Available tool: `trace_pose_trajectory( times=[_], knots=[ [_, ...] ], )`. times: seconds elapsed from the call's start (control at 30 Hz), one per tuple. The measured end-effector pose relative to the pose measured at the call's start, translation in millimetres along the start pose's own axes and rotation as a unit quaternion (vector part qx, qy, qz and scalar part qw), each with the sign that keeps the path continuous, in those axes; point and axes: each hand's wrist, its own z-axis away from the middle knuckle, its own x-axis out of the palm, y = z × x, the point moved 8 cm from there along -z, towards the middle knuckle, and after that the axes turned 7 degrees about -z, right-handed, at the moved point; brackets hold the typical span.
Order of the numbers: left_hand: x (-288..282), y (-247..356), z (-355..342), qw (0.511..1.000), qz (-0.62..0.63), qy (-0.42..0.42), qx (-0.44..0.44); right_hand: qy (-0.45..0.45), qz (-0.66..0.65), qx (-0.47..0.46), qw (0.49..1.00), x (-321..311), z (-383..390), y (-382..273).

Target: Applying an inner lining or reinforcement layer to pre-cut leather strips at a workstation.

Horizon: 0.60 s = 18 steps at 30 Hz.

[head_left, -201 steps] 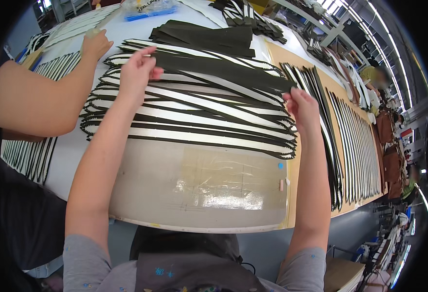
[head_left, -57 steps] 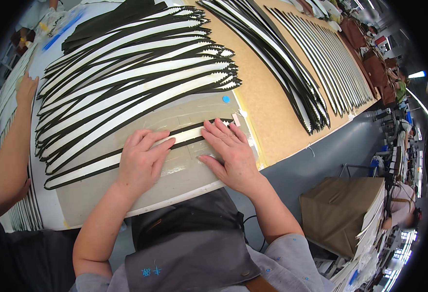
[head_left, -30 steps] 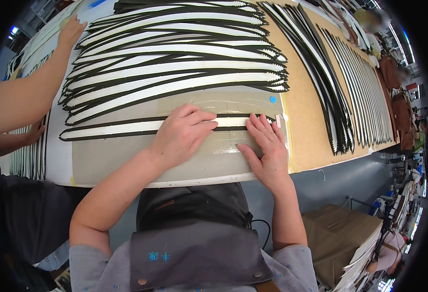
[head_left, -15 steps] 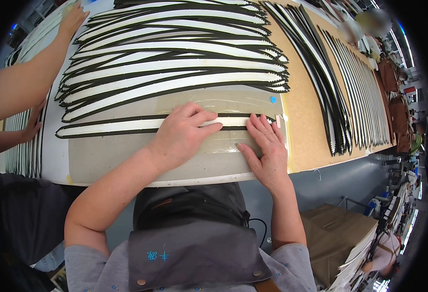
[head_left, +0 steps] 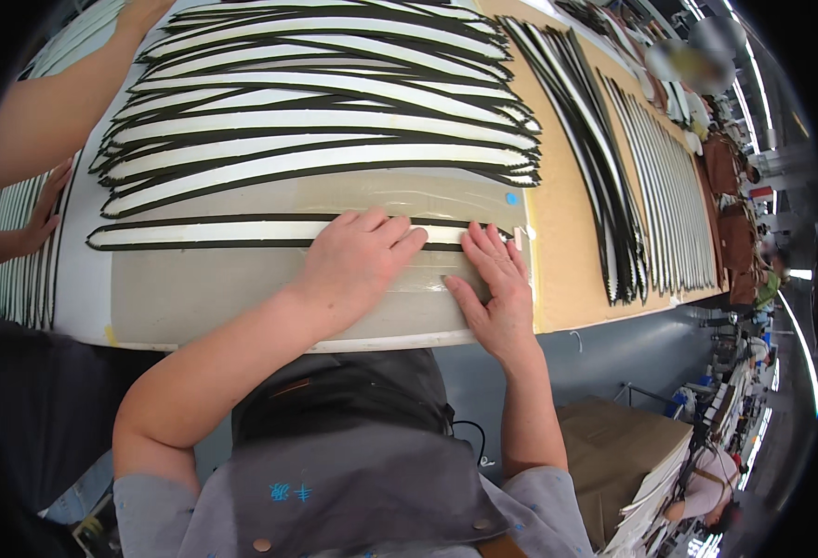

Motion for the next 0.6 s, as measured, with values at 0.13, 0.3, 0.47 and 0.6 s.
trace_pose_trajectory(
  times=[0.13, 0.3, 0.47, 0.6],
  knots=[
    [1.7, 0.6, 0.2, 0.999, -0.028, -0.014, 0.019, -0.015, -0.008, -0.005, 1.0, 2.6, -2.3, -2.3],
    [5.0, 3.1, -0.2, 0.998, -0.042, -0.03, 0.027, 0.047, -0.195, 0.055, 0.978, -25.0, -2.6, 20.2],
    [4.1, 3.7, -0.3, 0.998, -0.033, -0.045, 0.032, 0.113, -0.125, 0.15, 0.974, -78.7, -12.7, 56.0],
    [1.1, 2.4, -0.6, 0.999, -0.028, -0.023, 0.031, 0.077, -0.086, 0.099, 0.988, -68.9, -30.4, 48.3]
  ],
)
